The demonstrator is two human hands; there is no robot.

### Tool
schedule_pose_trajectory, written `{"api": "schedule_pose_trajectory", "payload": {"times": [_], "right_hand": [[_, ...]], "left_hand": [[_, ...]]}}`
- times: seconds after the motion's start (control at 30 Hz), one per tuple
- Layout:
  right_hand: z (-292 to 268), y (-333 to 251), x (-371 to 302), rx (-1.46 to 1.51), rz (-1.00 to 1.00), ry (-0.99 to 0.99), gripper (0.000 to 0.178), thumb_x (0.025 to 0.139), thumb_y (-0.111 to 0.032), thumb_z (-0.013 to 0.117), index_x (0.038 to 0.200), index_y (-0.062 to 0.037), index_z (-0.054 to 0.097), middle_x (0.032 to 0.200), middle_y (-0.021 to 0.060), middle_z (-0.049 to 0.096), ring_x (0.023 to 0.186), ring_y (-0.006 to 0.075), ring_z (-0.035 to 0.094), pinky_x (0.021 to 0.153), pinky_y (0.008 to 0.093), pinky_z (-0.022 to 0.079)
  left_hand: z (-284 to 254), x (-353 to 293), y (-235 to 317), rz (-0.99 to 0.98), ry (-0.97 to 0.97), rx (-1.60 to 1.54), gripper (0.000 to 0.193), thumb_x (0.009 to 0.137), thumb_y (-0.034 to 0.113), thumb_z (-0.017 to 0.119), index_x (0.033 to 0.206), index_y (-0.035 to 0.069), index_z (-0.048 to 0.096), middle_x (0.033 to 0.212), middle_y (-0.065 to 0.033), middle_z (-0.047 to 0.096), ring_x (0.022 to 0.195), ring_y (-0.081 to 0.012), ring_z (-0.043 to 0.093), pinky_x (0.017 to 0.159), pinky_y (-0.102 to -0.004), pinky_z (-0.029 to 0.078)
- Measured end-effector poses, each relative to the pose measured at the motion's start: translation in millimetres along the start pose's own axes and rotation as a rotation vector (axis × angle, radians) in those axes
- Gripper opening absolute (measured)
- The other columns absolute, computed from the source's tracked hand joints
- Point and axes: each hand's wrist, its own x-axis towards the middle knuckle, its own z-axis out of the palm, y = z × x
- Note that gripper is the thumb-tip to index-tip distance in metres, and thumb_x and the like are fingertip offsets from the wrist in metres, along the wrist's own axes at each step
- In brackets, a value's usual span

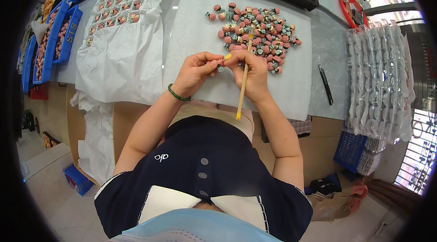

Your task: The recorder is assembling or inspecting small colorful toy components at a factory workbench, using a thin wooden stick to manipulate the pieces.

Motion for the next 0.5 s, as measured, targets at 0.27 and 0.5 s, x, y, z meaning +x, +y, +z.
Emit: {"api": "schedule_pose_trajectory", "payload": {"times": [0.27, 0.5], "right_hand": [[4.1, 3.7, -0.8, -0.074, -0.078, 0.057, 0.011, 0.074, 0.006, 0.062, 0.072, -0.0001, 0.053, 0.080, 0.0049, 0.058, 0.065, 0.0067, 0.050, 0.059, 0.0187, 0.042], [5.4, 6.4, -0.4, -0.033, -0.060, 0.086, 0.012, 0.073, 0.008, 0.062, 0.071, 0.0001, 0.053, 0.080, 0.0056, 0.058, 0.065, 0.0074, 0.051, 0.058, 0.0185, 0.042]], "left_hand": [[0.0, 1.6, -1.4, 0.010, 0.016, 0.012, 0.017, 0.083, 0.004, 0.054, 0.098, -0.002, 0.058, 0.089, -0.0061, 0.059, 0.071, -0.0086, 0.049, 0.065, -0.0206, 0.042], [-1.7, 2.8, -2.9, 0.018, 0.015, 0.010, 0.017, 0.083, 0.004, 0.053, 0.098, -0.002, 0.058, 0.090, -0.0065, 0.060, 0.071, -0.0085, 0.049, 0.065, -0.0202, 0.042]]}}
